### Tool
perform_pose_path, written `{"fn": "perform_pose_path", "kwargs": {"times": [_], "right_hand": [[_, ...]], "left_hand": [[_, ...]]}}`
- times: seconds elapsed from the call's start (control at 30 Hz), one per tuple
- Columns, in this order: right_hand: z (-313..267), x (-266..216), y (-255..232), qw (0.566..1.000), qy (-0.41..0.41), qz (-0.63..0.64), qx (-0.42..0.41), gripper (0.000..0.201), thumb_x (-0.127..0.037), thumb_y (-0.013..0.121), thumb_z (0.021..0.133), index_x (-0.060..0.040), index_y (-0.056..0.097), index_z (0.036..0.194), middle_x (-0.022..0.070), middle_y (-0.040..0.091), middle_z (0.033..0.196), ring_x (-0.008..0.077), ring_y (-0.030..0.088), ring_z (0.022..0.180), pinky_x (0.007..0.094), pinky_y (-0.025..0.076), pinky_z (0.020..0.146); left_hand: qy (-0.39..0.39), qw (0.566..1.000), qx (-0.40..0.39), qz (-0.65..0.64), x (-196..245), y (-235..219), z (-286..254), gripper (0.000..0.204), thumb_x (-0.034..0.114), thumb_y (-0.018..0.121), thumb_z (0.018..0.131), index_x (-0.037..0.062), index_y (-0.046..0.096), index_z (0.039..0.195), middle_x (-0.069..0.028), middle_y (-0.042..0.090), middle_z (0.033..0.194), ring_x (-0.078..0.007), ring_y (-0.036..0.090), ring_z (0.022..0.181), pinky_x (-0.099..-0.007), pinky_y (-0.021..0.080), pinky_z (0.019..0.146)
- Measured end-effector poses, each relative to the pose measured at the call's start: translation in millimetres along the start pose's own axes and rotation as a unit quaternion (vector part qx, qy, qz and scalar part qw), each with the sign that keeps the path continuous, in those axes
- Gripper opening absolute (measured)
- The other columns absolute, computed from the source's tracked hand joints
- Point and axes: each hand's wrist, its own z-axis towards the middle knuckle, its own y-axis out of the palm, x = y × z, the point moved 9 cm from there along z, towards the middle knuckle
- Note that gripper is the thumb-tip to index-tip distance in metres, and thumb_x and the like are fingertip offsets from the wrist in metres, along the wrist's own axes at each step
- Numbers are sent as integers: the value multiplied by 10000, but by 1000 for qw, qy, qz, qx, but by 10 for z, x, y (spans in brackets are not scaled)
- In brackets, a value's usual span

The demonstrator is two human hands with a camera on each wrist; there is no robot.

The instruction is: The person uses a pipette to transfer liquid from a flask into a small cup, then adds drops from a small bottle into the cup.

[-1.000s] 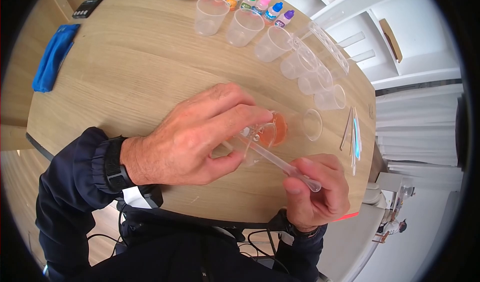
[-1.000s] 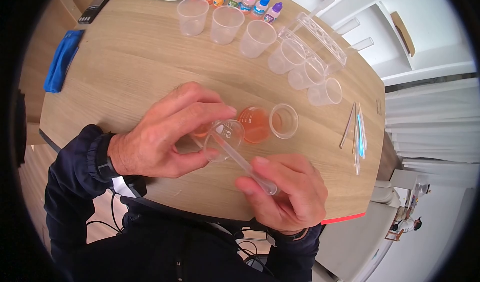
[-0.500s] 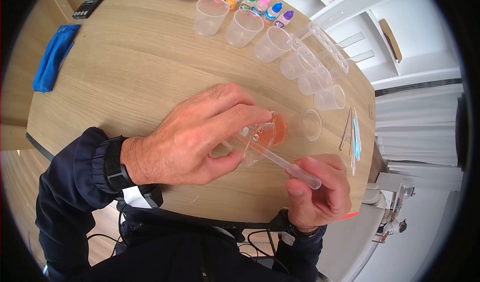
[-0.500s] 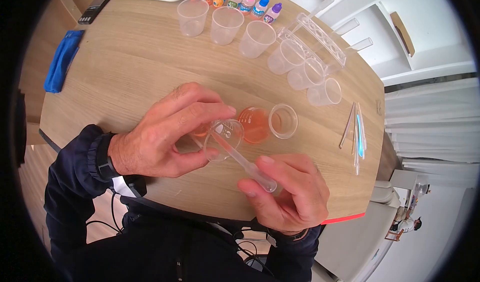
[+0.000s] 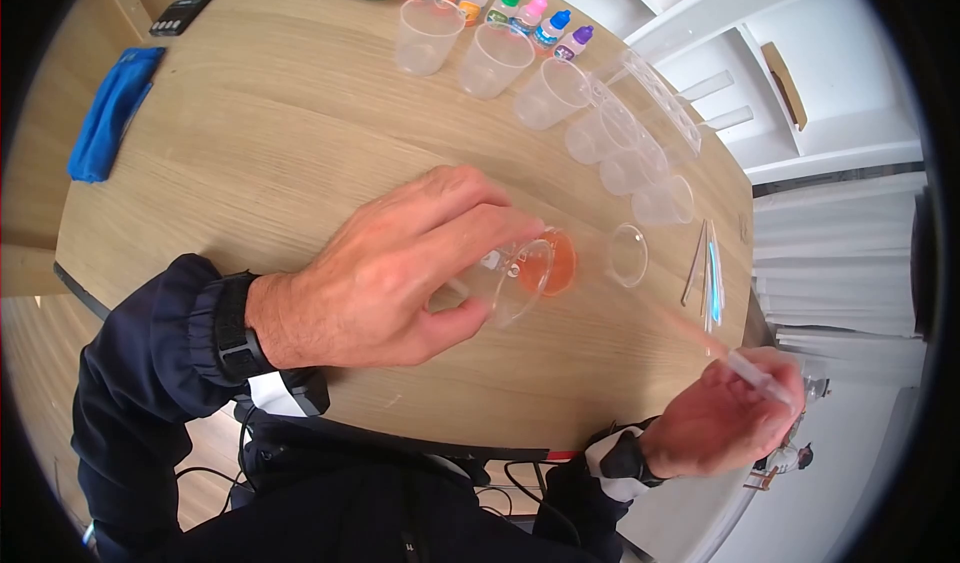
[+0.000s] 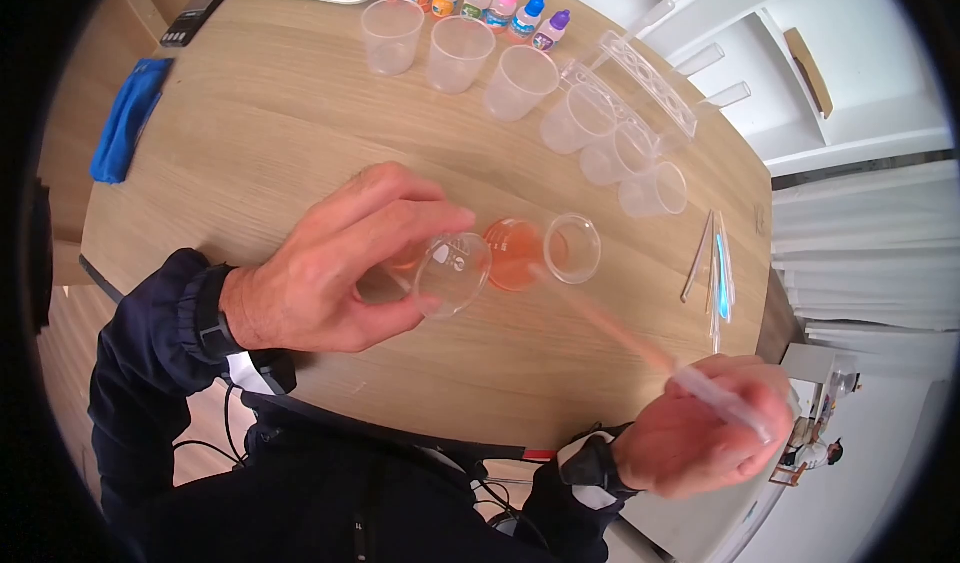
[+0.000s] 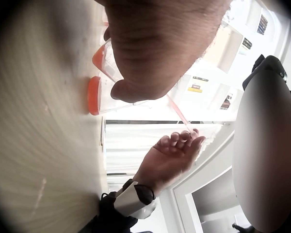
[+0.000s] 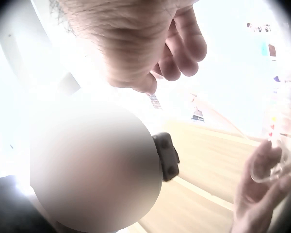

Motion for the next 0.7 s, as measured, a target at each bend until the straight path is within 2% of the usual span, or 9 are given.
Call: {"fn": "perform_pose_path", "kwargs": {"times": [0.03, 0.13, 0.33, 0.43, 0.53, 0.63, 0.7], "right_hand": [[33, 13, -30, 1000, 1, -28, 7, 423, -397, 688, 1098, 23, 670, 1142, 151, 586, 849, 202, 529, 644, 293, 393, 506], [56, 95, -83, 997, 15, -73, 35, 414, -380, 719, 1087, 29, 662, 1118, 140, 585, 836, 192, 519, 612, 288, 391, 508], [-12, 88, -64, 993, 7, -116, 26, 363, -324, 749, 1077, 26, 654, 1080, 124, 577, 811, 176, 504, 573, 289, 403, 511], [8, 98, -61, 996, 3, -81, 39, 381, -344, 759, 1069, 22, 657, 1088, 123, 577, 813, 182, 509, 570, 278, 413, 511], [28, 74, -173, 995, 25, -21, 94, 396, -373, 760, 1071, 10, 668, 1105, 131, 579, 809, 191, 533, 581, 276, 425, 517], [-11, -16, 48, 1000, -6, 7, -3, 415, -417, 776, 1057, -24, 694, 1162, 128, 629, 826, 207, 605, 639, 288, 437, 533], [-152, -18, 294, 997, 0, 2, -72, 402, -379, 828, 1022, -31, 715, 1186, 127, 678, 849, 215, 645, 685, 291, 452, 550]], "left_hand": [[-4, 1000, -1, -7, -7, 9, -6, 691, 4, 899, 772, -9, 667, 1423, -203, 633, 1273, -339, 660, 1033, -411, 575, 849], [2, 1000, 0, -1, -1, 17, -3, 688, -4, 899, 774, -11, 668, 1421, -202, 633, 1269, -330, 655, 1014, -407, 569, 839], [8, 1000, -2, 11, 17, 7, 12, 691, -4, 898, 771, -11, 667, 1422, -197, 636, 1261, -321, 648, 999, -405, 562, 837], [9, 1000, -2, 11, 14, 8, 10, 695, -1, 897, 768, -12, 665, 1423, -197, 638, 1261, -323, 648, 1002, -407, 562, 838], [16, 1000, 3, 14, 26, -8, 11, 697, 2, 896, 768, -11, 664, 1425, -198, 639, 1260, -328, 648, 1003, -408, 562, 840], [15, 1000, 4, 10, 26, -9, 6, 698, 3, 896, 768, -10, 663, 1426, -199, 639, 1263, -334, 649, 1006, -411, 563, 844], [14, 1000, 0, 6, 27, 3, 1, 700, 4, 896, 767, -7, 663, 1427, -199, 639, 1265, -337, 650, 1012, -414, 563, 848]]}}
